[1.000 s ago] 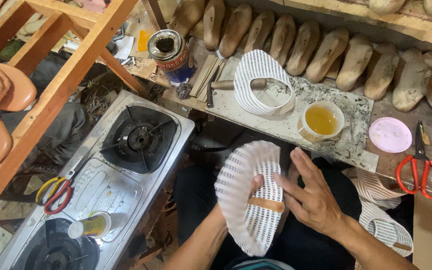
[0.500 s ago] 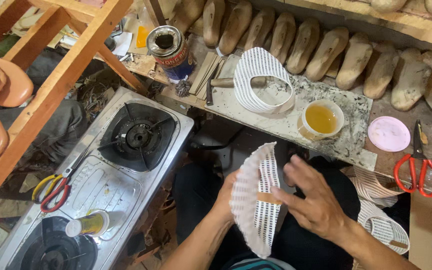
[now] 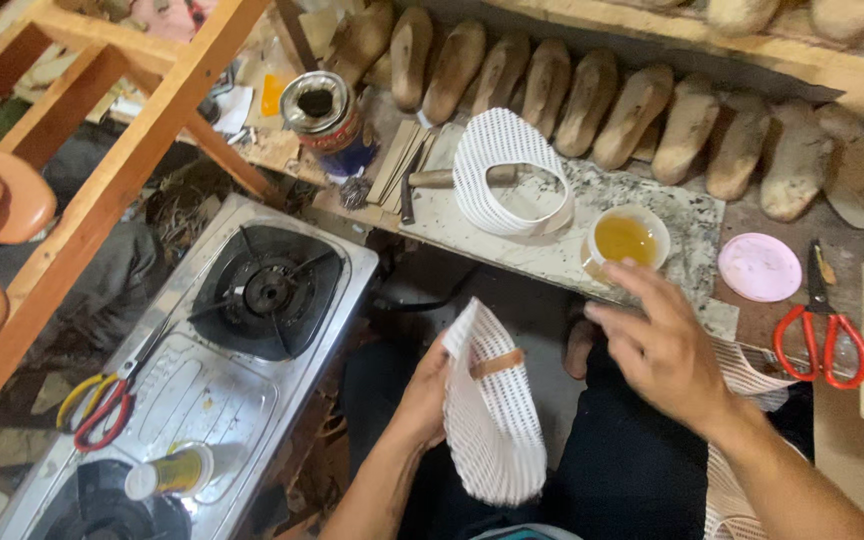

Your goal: The person holds a white perforated plastic mesh shoe upper and repeatedly flexes and bends it over a small wooden block to soften and shape it. They occasionally dip a hand into a cup of yellow liquid on the bench and continue working the mesh, then set it on the workbench.

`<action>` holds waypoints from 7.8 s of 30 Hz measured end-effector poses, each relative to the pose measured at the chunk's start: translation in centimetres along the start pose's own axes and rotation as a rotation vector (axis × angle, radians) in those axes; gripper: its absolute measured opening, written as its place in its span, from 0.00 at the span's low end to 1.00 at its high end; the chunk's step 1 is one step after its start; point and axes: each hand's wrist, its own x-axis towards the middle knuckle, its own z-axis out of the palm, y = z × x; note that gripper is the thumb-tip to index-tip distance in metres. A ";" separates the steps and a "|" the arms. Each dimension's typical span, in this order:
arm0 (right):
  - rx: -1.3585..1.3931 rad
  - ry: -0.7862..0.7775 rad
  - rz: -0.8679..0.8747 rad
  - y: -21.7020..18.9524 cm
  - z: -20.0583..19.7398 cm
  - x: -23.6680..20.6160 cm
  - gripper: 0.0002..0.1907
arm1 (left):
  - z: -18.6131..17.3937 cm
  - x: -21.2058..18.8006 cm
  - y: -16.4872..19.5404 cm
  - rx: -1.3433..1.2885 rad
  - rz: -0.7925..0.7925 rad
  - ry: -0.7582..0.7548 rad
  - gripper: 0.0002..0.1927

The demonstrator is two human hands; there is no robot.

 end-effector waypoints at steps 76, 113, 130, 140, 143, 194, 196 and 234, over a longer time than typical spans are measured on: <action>0.121 -0.082 -0.204 -3.5 4.8 -1.6 0.33 | 1.2 -0.8 -2.4 -0.227 -0.011 -0.005 0.14; 0.362 -0.122 -0.040 -4.8 4.5 -3.7 0.28 | 1.6 -1.1 -1.7 -0.280 -0.129 -0.108 0.14; 0.150 -0.075 -0.235 -3.8 4.5 -3.7 0.33 | 1.6 -1.3 -1.9 -0.341 -0.018 -0.166 0.13; 0.909 -0.214 0.424 -6.2 5.4 -4.0 0.34 | 3.3 -1.2 -0.8 -0.419 0.138 -0.076 0.12; 0.907 -0.189 0.527 -5.7 4.9 -3.0 0.38 | 2.6 -1.3 -1.7 -0.219 -0.065 -0.169 0.12; 0.083 -0.089 -0.027 -5.0 5.5 -4.8 0.35 | 2.5 -3.3 -1.4 -0.331 -0.103 -0.201 0.12; 0.082 -0.025 -0.042 -4.8 5.4 -4.7 0.34 | 2.5 -3.2 -1.4 -0.323 -0.108 -0.183 0.12; 0.264 -0.056 0.141 -0.6 1.5 -1.9 0.09 | 0.4 -3.1 -0.8 -0.125 -0.144 -0.243 0.16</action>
